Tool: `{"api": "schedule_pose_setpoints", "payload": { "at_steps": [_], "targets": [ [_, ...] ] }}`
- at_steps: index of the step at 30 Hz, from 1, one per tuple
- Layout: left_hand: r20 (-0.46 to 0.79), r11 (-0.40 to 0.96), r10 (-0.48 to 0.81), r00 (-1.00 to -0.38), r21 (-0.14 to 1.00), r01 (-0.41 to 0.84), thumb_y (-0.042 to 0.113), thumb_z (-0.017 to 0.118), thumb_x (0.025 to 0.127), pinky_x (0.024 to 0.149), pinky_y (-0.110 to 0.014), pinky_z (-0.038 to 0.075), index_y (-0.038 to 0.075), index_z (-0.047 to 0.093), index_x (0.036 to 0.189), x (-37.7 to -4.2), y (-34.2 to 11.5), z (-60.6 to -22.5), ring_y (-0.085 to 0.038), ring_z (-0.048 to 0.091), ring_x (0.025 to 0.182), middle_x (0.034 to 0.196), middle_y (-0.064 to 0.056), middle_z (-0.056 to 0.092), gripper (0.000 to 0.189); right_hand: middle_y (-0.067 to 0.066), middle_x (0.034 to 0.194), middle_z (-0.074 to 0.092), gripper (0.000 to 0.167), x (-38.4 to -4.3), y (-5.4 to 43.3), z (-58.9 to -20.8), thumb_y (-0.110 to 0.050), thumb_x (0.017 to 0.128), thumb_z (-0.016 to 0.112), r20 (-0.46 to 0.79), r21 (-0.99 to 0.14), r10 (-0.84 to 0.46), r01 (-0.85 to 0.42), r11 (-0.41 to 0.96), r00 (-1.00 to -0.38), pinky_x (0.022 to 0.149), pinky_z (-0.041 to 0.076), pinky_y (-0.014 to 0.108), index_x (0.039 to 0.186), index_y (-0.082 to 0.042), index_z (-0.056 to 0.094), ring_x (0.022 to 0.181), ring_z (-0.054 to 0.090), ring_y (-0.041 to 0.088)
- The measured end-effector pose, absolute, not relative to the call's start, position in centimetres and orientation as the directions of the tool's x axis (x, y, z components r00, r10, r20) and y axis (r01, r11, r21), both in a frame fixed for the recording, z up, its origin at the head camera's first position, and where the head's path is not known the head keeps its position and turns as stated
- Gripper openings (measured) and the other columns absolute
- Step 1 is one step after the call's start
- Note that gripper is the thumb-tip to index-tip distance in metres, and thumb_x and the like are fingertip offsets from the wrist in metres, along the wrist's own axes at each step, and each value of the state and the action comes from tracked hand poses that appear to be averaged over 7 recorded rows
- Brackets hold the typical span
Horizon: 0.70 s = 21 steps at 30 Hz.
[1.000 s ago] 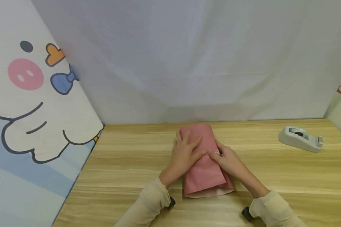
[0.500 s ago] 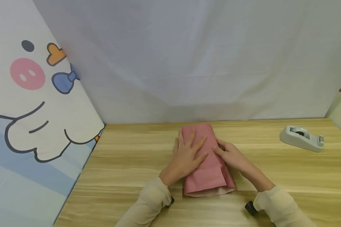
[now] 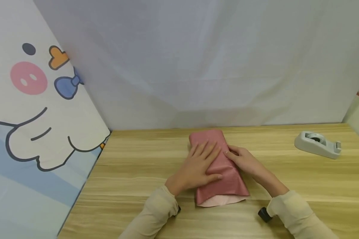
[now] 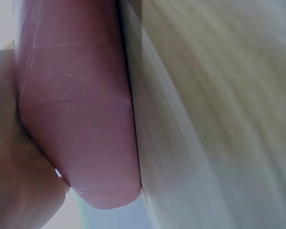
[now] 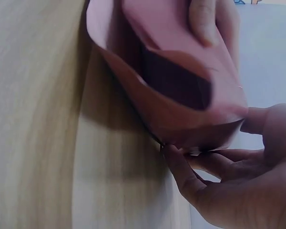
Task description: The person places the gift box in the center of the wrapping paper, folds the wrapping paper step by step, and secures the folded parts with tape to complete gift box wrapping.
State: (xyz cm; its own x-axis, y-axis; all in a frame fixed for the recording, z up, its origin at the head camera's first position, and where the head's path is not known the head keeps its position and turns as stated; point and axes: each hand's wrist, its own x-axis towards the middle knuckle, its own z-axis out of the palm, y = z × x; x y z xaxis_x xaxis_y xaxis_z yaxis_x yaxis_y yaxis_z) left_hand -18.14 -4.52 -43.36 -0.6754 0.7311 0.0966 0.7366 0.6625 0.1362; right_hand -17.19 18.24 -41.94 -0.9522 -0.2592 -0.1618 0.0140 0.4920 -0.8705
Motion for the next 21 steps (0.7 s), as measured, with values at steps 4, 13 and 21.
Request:
{"api": "schedule_pose_setpoints", "payload": {
  "at_steps": [4, 13, 21],
  "targets": [
    [0.100, 0.656, 0.735, -0.670, 0.147, 0.741, 0.061, 0.053, 0.103, 0.133, -0.053, 0.010, 0.019, 0.014, 0.169, -18.1, -4.6, -43.1, -0.031, 0.007, 0.165, 0.177, -0.007, 0.010, 0.088, 0.030, 0.158, 0.045, 0.066, -17.3, 18.2, -42.1, -0.035, 0.112, 0.046, -0.169, -0.870, -0.259, 0.021, 0.492, -0.951, 0.122, 0.035, 0.061, 0.159, 0.009, 0.031, 0.148, 0.043, 0.044],
    [0.093, 0.659, 0.722, -0.685, 0.207, 0.723, 0.052, 0.037, 0.111, 0.134, -0.051, 0.007, 0.021, 0.017, 0.168, -18.0, -4.5, -43.0, -0.029, 0.004, 0.165, 0.177, -0.003, 0.010, 0.068, 0.033, 0.160, 0.039, 0.067, -17.3, 18.3, -41.9, -0.033, 0.112, 0.046, -0.133, -0.878, -0.276, -0.016, 0.478, -0.952, 0.122, 0.035, 0.061, 0.159, 0.010, 0.028, 0.150, 0.039, 0.046],
    [0.122, 0.645, 0.725, -0.678, 0.227, 0.730, 0.038, 0.027, 0.114, 0.133, -0.052, 0.007, 0.022, 0.021, 0.168, -18.2, -4.6, -42.9, -0.029, 0.007, 0.165, 0.176, 0.000, 0.013, 0.057, 0.030, 0.167, 0.029, 0.063, -19.3, 18.4, -41.5, -0.026, 0.112, 0.047, -0.047, -0.873, -0.271, -0.092, 0.479, -0.961, 0.123, 0.031, 0.062, 0.162, 0.005, 0.025, 0.155, 0.030, 0.047]
  ]
}}
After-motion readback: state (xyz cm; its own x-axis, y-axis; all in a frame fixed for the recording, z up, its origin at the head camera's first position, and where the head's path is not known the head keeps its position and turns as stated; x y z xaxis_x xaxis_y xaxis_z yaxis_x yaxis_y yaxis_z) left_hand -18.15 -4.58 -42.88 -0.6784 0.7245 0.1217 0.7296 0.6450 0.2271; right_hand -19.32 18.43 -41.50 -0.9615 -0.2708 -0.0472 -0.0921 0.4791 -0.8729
